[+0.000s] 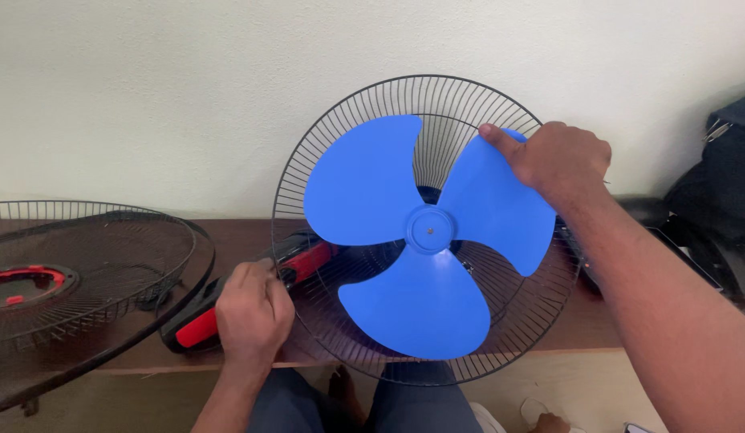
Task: The person reassembles an electric fan by attaching the rear wire cage to the motor housing, then mounting the blue fan blade onto the motor shaft and securing it with a screwdriver. The front cage is not reattached in this clip.
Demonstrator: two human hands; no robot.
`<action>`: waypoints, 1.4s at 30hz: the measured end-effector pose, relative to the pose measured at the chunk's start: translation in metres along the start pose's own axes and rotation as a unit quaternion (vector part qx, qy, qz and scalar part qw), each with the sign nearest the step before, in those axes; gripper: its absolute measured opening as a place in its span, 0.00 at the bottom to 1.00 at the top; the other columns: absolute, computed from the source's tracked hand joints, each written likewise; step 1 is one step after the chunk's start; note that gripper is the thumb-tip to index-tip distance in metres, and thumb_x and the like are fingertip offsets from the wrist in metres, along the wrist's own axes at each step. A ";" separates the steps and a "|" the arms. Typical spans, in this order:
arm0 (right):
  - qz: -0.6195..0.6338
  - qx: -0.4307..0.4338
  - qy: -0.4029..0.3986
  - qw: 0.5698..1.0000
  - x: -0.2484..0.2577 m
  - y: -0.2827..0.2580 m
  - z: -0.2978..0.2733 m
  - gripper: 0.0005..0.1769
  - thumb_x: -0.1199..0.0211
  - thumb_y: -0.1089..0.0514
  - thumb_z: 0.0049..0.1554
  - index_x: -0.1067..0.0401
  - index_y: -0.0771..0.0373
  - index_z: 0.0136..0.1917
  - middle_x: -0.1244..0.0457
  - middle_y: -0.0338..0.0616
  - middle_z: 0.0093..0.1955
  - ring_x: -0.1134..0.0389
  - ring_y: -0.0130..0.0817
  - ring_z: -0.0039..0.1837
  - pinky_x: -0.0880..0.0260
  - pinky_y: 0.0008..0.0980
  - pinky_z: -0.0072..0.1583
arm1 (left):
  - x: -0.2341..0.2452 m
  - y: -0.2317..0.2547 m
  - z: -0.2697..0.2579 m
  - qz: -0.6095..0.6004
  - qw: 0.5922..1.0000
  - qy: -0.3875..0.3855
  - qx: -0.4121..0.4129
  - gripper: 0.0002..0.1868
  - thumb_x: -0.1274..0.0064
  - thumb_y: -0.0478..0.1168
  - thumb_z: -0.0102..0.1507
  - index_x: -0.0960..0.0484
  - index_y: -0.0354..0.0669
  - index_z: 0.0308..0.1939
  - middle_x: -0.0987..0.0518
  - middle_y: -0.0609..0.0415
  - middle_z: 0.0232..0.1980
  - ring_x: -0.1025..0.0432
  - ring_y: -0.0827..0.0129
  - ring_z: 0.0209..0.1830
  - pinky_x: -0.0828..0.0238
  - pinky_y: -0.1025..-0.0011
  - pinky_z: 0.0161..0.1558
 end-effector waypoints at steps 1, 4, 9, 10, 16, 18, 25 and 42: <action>0.006 0.000 0.001 1.000 0.000 0.001 0.000 0.59 0.66 0.10 0.54 0.21 0.68 0.38 0.30 0.50 0.34 0.26 0.46 0.44 0.30 0.45 0.48 | 0.006 0.001 -0.001 0.058 0.997 -0.003 -0.048 0.14 0.50 0.33 0.60 0.18 0.38 0.49 0.19 0.45 0.50 0.25 0.51 0.52 0.29 0.54 0.55; 0.022 -0.012 0.018 1.000 -0.002 0.004 -0.002 0.59 0.65 0.10 0.53 0.22 0.68 0.40 0.30 0.52 0.34 0.26 0.48 0.44 0.29 0.46 0.48 | 0.016 0.006 0.000 0.196 0.966 -0.033 -0.165 0.31 0.45 0.40 0.48 0.24 0.37 0.57 0.24 0.44 0.62 0.33 0.52 0.65 0.43 0.50 0.65; 0.014 -0.008 0.005 1.000 -0.003 0.004 0.002 0.57 0.65 0.11 0.54 0.24 0.67 0.35 0.34 0.47 0.29 0.28 0.43 0.38 0.30 0.43 0.43 | 0.005 0.016 0.021 0.296 0.935 -0.168 -0.102 0.56 0.34 0.61 0.45 0.36 0.36 0.70 0.28 0.44 0.64 0.36 0.54 0.64 0.43 0.56 0.65; 0.011 -0.010 -0.004 1.000 -0.003 0.005 0.002 0.56 0.65 0.12 0.55 0.24 0.66 0.34 0.35 0.45 0.27 0.28 0.42 0.36 0.30 0.43 0.42 | 0.001 0.017 0.027 0.316 0.922 -0.214 -0.074 0.56 0.35 0.64 0.47 0.37 0.37 0.71 0.28 0.46 0.63 0.34 0.55 0.63 0.41 0.57 0.64; 0.003 -0.003 -0.001 1.000 0.004 0.003 0.005 0.54 0.64 0.12 0.54 0.25 0.63 0.30 0.37 0.42 0.25 0.30 0.38 0.33 0.32 0.40 0.39 | -0.015 0.018 0.061 0.396 0.829 -0.394 -0.017 0.51 0.37 0.72 0.53 0.33 0.39 0.66 0.24 0.46 0.55 0.27 0.58 0.56 0.28 0.62 0.56; -0.001 0.000 0.005 1.000 0.006 0.002 0.005 0.54 0.64 0.12 0.54 0.26 0.63 0.30 0.37 0.42 0.25 0.30 0.37 0.33 0.33 0.39 0.38 | -0.017 0.018 0.068 0.406 0.809 -0.425 -0.027 0.44 0.37 0.70 0.55 0.27 0.40 0.59 0.22 0.47 0.52 0.25 0.60 0.54 0.26 0.64 0.56; -0.023 0.030 0.034 0.999 0.015 -0.012 0.025 0.55 0.65 0.11 0.54 0.27 0.64 0.28 0.36 0.43 0.26 0.31 0.38 0.33 0.33 0.38 0.37 | -0.009 0.012 0.094 0.327 0.825 -0.461 0.032 0.42 0.28 0.64 0.47 0.24 0.43 0.55 0.19 0.49 0.55 0.25 0.58 0.59 0.26 0.62 0.60; -0.015 0.110 0.055 0.992 0.002 -0.035 0.065 0.58 0.58 0.12 0.56 0.25 0.72 0.57 0.33 0.62 0.53 0.29 0.57 0.58 0.29 0.56 0.55 | 0.013 -0.018 0.136 0.247 0.813 -0.527 -0.015 0.49 0.26 0.60 0.35 0.21 0.41 0.56 0.17 0.43 0.50 0.22 0.52 0.53 0.25 0.60 0.58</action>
Point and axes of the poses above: each hand's wrist, its own z-axis towards the middle knuckle, its own x-axis out of the back of the hand, y = z × x, the point moved 3 cm from there along z, towards the middle knuckle
